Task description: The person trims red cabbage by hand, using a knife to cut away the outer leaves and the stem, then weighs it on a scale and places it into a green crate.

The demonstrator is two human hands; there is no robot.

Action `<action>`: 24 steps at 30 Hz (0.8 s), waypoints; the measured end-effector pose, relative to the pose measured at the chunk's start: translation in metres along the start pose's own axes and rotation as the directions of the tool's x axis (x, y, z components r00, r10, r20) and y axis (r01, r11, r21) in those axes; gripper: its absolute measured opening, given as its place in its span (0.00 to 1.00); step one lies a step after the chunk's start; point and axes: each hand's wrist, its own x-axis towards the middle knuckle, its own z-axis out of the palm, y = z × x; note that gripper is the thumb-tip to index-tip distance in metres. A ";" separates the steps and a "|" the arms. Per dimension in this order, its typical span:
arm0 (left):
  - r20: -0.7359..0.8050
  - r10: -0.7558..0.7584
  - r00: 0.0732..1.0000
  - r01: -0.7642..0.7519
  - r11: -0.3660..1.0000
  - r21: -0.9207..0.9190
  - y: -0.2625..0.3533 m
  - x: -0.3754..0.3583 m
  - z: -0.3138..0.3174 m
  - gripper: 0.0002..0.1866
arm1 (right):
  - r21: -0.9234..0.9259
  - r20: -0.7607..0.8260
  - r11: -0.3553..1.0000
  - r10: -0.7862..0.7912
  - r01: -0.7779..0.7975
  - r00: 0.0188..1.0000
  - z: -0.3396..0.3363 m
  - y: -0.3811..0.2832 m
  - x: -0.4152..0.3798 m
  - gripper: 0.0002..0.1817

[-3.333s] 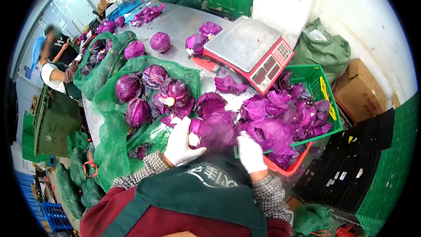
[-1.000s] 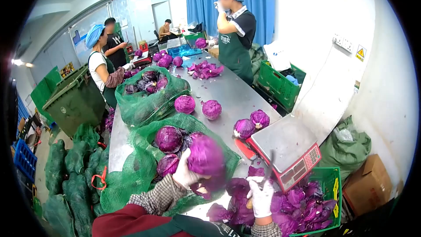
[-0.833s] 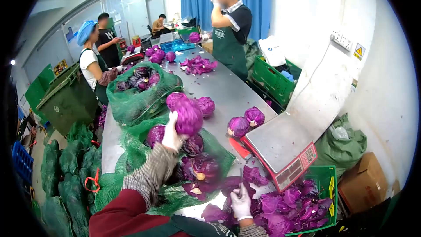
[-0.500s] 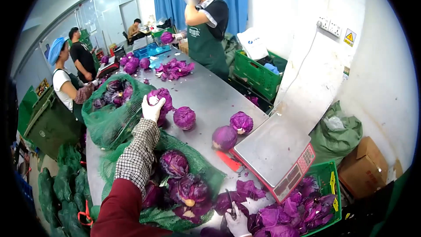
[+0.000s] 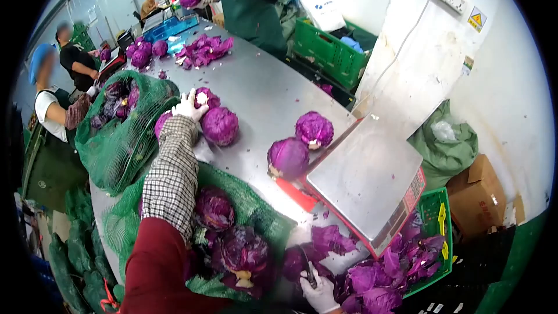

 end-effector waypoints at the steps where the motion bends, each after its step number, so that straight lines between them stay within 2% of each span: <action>1: 0.045 0.011 0.999 -0.009 0.999 -0.053 -0.014 0.007 0.004 0.48 | 0.017 0.027 0.998 0.052 -0.053 0.998 0.000 0.005 0.001 0.28; 2: 0.090 0.047 0.995 -0.034 0.990 -0.136 -0.017 0.000 -0.010 0.48 | 0.084 0.011 0.996 0.026 -0.026 1.000 0.002 0.009 0.004 0.25; 3: 0.007 0.116 0.993 -0.113 0.980 -0.166 -0.023 -0.011 -0.022 0.45 | 0.149 0.002 0.989 0.006 -0.006 1.000 0.003 0.009 0.002 0.23; 4: -0.072 0.150 0.986 -0.163 0.960 -0.227 -0.026 -0.024 -0.032 0.45 | 0.085 0.027 0.996 0.024 -0.026 0.999 -0.001 -0.004 0.001 0.18; 5: -0.159 0.183 0.970 -0.222 0.933 -0.284 -0.028 -0.040 -0.040 0.44 | -0.062 0.017 0.988 -0.140 0.141 0.990 -0.001 0.004 0.002 0.13; 7: -0.214 0.308 0.927 -0.368 0.854 -0.366 -0.015 -0.101 -0.072 0.42 | -0.177 -0.009 0.904 -0.397 0.390 0.918 0.002 0.014 0.003 0.09; 8: -0.124 0.354 0.927 -0.370 0.805 -0.464 -0.005 -0.140 -0.089 0.44 | -0.137 -0.045 0.917 -0.384 0.375 0.922 0.004 0.016 0.003 0.10; 9: -0.107 0.433 0.895 -0.405 0.688 -0.603 0.002 -0.175 -0.091 0.43 | -0.099 -0.083 0.927 -0.370 0.362 0.925 0.006 0.022 0.004 0.10; 10: -0.026 0.483 0.875 -0.374 0.642 -0.669 0.011 -0.218 -0.100 0.43 | -0.267 -0.094 0.802 -0.574 0.535 0.813 0.008 0.044 0.014 0.11; 11: -0.018 0.593 0.805 -0.508 0.673 -0.537 0.011 -0.253 -0.098 0.38 | -0.229 -0.074 0.859 -0.484 0.457 0.872 0.008 0.042 0.013 0.12; 12: 0.002 0.692 0.721 -0.584 0.609 -0.537 0.010 -0.279 -0.083 0.37 | -0.197 -0.053 0.907 -0.388 0.371 0.920 0.008 0.039 0.012 0.13; 13: 0.091 0.736 0.671 -0.551 0.576 -0.604 0.018 -0.313 -0.084 0.40 | -0.060 -0.089 0.940 -0.339 0.335 0.937 0.016 0.063 0.023 0.17; 14: 0.160 0.748 0.644 -0.557 0.601 -0.573 0.023 -0.344 -0.084 0.44 | 0.041 -0.175 0.932 -0.348 0.360 0.921 0.013 0.053 0.016 0.22; 15: 0.140 0.788 0.600 -0.634 0.575 -0.518 0.018 -0.354 -0.052 0.49 | 0.142 -0.259 0.909 -0.348 0.392 0.901 0.009 0.039 0.010 0.28; 16: 0.228 0.757 0.613 -0.631 0.642 -0.434 0.017 -0.376 -0.041 0.55 | 0.091 -0.243 0.949 -0.271 0.300 0.931 -0.009 0.038 0.004 0.34; 17: 0.125 0.800 0.586 -0.743 0.593 -0.311 0.012 -0.392 -0.017 0.61 | 0.016 -0.240 0.971 -0.227 0.237 0.944 -0.029 0.051 0.006 0.33; 19: 0.034 0.751 0.660 -0.713 0.639 -0.288 0.009 -0.412 -0.014 0.63 | -0.133 -0.495 0.920 -0.385 0.370 0.779 -0.070 0.098 0.008 0.30; 21: -0.040 0.742 0.670 -0.726 0.643 -0.244 0.004 -0.426 -0.012 0.66 | -0.446 -0.504 0.865 -0.456 0.231 0.734 -0.120 0.106 -0.016 0.28; 22: -0.002 0.718 0.696 -0.695 0.674 -0.251 0.001 -0.431 -0.011 0.68 | -0.385 -0.633 0.912 -0.371 0.139 0.680 -0.142 0.125 -0.012 0.28; 23: -0.018 0.693 0.720 -0.676 0.697 -0.239 -0.002 -0.436 -0.008 0.69 | -0.308 -0.765 0.924 -0.382 0.227 0.519 -0.166 0.158 0.004 0.28; 24: -0.009 0.656 0.754 -0.633 0.724 -0.274 0.000 -0.444 -0.013 0.69 | -0.077 -0.844 0.984 -0.150 0.160 0.515 -0.187 0.187 0.007 0.29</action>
